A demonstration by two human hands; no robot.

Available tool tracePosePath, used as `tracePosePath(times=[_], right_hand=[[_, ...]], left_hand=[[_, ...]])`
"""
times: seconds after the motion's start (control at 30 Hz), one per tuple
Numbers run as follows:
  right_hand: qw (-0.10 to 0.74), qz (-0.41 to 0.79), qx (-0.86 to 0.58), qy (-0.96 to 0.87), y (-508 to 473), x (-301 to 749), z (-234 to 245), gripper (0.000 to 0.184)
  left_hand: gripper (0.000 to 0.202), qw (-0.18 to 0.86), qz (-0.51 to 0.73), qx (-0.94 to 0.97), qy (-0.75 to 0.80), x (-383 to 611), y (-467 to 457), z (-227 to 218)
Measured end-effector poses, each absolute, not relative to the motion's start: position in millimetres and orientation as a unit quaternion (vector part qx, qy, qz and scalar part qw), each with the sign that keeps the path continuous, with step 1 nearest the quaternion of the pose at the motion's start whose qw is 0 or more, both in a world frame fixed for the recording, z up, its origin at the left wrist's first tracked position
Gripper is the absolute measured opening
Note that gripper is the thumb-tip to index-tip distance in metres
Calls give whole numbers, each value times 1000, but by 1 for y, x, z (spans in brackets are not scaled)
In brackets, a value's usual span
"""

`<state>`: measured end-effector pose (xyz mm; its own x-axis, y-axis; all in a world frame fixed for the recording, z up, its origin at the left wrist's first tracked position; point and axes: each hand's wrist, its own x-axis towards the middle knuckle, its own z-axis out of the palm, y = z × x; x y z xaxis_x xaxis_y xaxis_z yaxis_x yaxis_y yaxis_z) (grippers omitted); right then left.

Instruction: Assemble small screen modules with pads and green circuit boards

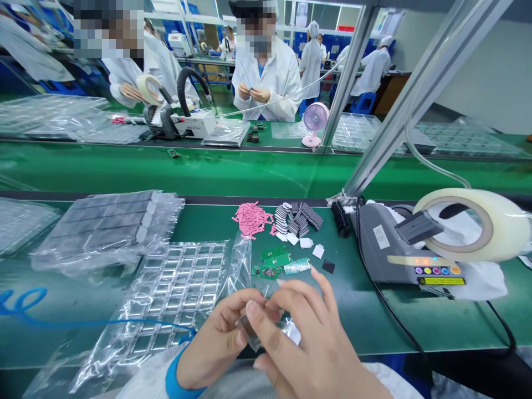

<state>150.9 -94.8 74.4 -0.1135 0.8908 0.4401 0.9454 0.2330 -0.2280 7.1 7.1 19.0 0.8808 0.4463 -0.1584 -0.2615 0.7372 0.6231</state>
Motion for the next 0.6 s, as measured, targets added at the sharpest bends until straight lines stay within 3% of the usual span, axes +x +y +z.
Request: tracePosePath(times=[0.17, 0.23, 0.4, 0.6], right_hand=[[199, -64, -614, -761, -93, 147, 70, 56], [193, -58, -610, -766, -92, 148, 71, 58], [251, -35, -612, -750, -91, 151, 77, 30], [340, -8, -569, -748, -82, 153, 73, 26]], left_hand=[[35, 918, 212, 309, 133, 6, 7, 18], [35, 914, 221, 316, 129, 5, 8, 18], [33, 928, 190, 302, 106, 4, 10, 20], [31, 941, 148, 290, 91, 4, 12, 19]])
